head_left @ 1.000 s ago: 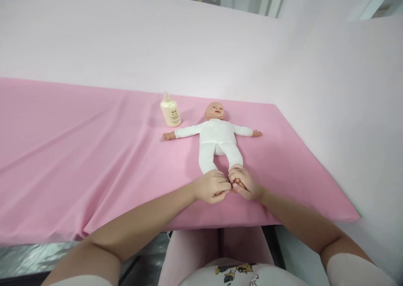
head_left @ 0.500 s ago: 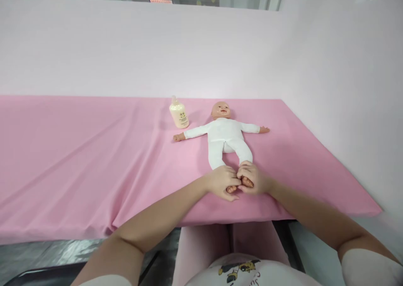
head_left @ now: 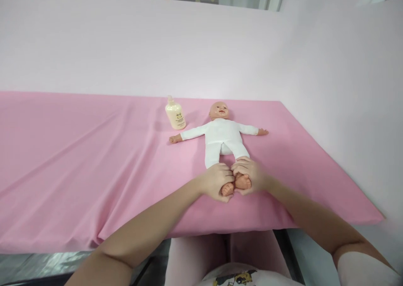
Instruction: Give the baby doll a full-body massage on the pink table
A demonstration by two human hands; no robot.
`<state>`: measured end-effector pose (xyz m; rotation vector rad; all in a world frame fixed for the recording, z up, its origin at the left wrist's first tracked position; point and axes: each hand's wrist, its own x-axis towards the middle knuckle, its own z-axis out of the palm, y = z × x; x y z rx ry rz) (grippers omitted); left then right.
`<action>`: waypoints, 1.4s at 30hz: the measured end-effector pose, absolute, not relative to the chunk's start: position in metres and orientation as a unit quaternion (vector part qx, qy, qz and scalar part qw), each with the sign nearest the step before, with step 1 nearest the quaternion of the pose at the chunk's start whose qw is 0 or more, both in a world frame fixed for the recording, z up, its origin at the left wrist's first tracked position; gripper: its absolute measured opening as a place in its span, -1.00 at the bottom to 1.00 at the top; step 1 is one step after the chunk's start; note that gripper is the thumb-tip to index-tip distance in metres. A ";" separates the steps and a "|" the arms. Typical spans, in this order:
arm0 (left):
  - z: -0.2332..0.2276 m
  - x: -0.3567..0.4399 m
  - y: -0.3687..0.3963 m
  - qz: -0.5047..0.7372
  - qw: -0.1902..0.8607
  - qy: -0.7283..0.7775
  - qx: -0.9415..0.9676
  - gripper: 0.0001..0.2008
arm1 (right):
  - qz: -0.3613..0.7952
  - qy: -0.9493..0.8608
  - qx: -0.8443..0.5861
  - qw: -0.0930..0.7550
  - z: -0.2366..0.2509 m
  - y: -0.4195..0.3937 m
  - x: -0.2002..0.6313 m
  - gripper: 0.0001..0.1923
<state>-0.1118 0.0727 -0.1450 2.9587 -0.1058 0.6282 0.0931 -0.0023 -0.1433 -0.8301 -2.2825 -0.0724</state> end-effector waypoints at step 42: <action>-0.137 -0.117 0.065 0.222 0.107 -0.069 0.967 -0.55 | -0.002 -0.884 -0.273 0.379 -0.130 -0.033 0.093 -0.82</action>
